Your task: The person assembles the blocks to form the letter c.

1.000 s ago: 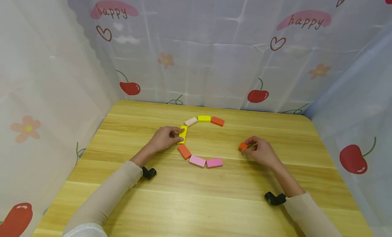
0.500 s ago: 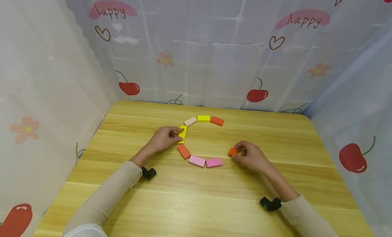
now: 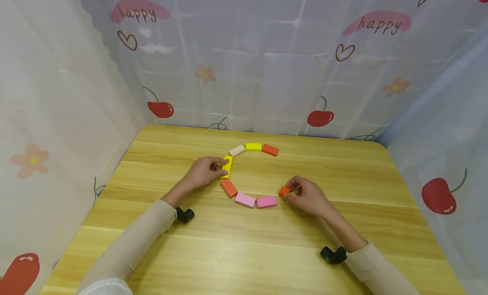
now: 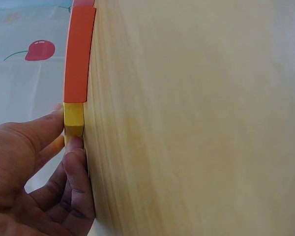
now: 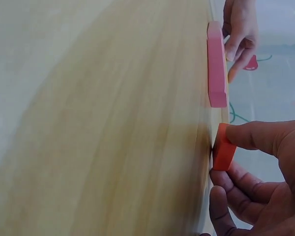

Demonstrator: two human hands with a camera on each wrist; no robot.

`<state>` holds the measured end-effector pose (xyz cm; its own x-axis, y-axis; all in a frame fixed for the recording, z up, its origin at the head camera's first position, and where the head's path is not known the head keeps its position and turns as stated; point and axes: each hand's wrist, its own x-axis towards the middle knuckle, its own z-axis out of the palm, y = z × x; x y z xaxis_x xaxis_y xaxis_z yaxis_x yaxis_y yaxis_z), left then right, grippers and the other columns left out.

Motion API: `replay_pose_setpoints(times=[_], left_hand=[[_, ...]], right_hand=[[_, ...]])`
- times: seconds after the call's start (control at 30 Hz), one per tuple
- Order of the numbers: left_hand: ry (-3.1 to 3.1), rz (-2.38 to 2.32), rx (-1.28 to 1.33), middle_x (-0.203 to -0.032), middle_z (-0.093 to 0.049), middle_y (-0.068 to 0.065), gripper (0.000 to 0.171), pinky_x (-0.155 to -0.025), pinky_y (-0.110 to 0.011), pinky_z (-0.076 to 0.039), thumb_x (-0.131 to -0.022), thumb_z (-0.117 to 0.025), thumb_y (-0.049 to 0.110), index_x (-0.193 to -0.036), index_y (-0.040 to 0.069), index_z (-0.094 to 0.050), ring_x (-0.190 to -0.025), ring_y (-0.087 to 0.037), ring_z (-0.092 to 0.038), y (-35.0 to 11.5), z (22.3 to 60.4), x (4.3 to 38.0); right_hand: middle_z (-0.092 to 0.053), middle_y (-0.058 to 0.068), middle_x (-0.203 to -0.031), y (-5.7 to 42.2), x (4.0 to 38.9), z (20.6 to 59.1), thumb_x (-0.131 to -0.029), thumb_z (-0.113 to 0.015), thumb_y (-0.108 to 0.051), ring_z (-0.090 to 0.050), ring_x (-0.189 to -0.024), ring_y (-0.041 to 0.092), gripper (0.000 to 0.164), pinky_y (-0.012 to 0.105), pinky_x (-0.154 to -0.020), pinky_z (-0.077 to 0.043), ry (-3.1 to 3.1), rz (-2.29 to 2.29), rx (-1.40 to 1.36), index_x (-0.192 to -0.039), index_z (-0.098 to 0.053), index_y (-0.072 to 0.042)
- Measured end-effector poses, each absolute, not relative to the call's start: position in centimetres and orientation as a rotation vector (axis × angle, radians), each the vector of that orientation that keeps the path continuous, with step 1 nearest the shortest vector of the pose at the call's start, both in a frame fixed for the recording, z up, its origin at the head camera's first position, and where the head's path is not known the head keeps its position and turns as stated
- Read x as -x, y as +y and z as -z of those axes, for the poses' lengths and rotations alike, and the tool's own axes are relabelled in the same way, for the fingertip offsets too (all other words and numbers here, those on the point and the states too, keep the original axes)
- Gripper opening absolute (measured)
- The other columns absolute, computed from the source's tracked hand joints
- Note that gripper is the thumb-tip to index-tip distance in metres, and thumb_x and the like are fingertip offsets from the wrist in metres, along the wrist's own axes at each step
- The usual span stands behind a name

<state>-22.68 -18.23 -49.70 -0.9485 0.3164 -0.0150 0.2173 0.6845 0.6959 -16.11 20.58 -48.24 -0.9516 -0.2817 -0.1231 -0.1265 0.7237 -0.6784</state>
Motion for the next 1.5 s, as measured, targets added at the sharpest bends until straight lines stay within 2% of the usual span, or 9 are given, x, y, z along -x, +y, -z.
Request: replay_pose_setpoints(times=[0.27, 0.53, 1.1, 1.5], left_hand=[[2.757, -1.108, -0.434, -0.099, -0.076, -0.001, 0.044, -0.07, -0.029, -0.051, -0.101, -0.077, 0.035, -0.143, 0.022, -0.072, -0.082, -0.016, -0.065, -18.14, 49.74, 22.66], [2.766, -1.098, -0.43, -0.1, -0.077, -0.002, 0.043, -0.072, -0.03, -0.051, -0.101, -0.078, 0.034, -0.142, 0.022, -0.073, -0.082, -0.016, -0.065, -18.1, 49.45, 22.65], [2.77, -1.106, -0.452, -0.099, -0.077, -0.002, 0.043, -0.072, -0.031, -0.053, -0.101, -0.078, 0.034, -0.142, 0.022, -0.073, -0.083, -0.015, -0.066, -18.22, 49.73, 22.77], [2.805, -1.074, -0.475, -0.093, -0.072, -0.001, 0.058, -0.072, -0.032, -0.051, -0.098, -0.081, 0.036, -0.149, 0.022, -0.057, -0.076, -0.016, -0.064, -18.34, 49.8, 22.88]], right_hand=[[-0.074, 0.004, -0.11, 20.22, 15.86, 48.28, -0.093, -0.085, -0.031, -0.063, -0.101, 0.021, 0.032, 0.036, -0.091, -0.049, 2.713, 1.035, 0.372, -0.116, -0.07, -0.014], [-0.074, 0.004, -0.11, 19.95, 15.95, 48.3, -0.098, -0.081, -0.032, -0.062, -0.101, 0.021, 0.029, 0.037, -0.089, -0.047, 2.711, 1.028, 0.393, -0.118, -0.072, -0.013], [-0.075, 0.001, -0.109, 19.68, 15.74, 48.41, -0.096, -0.082, -0.033, -0.064, -0.102, 0.02, 0.028, 0.038, -0.092, -0.049, 2.716, 1.035, 0.384, -0.117, -0.072, -0.016], [-0.075, 0.005, -0.109, 20.13, 15.82, 48.45, -0.101, -0.077, -0.033, -0.066, -0.097, 0.018, 0.033, 0.035, -0.088, -0.053, 2.69, 1.111, 0.387, -0.125, -0.069, -0.012]])
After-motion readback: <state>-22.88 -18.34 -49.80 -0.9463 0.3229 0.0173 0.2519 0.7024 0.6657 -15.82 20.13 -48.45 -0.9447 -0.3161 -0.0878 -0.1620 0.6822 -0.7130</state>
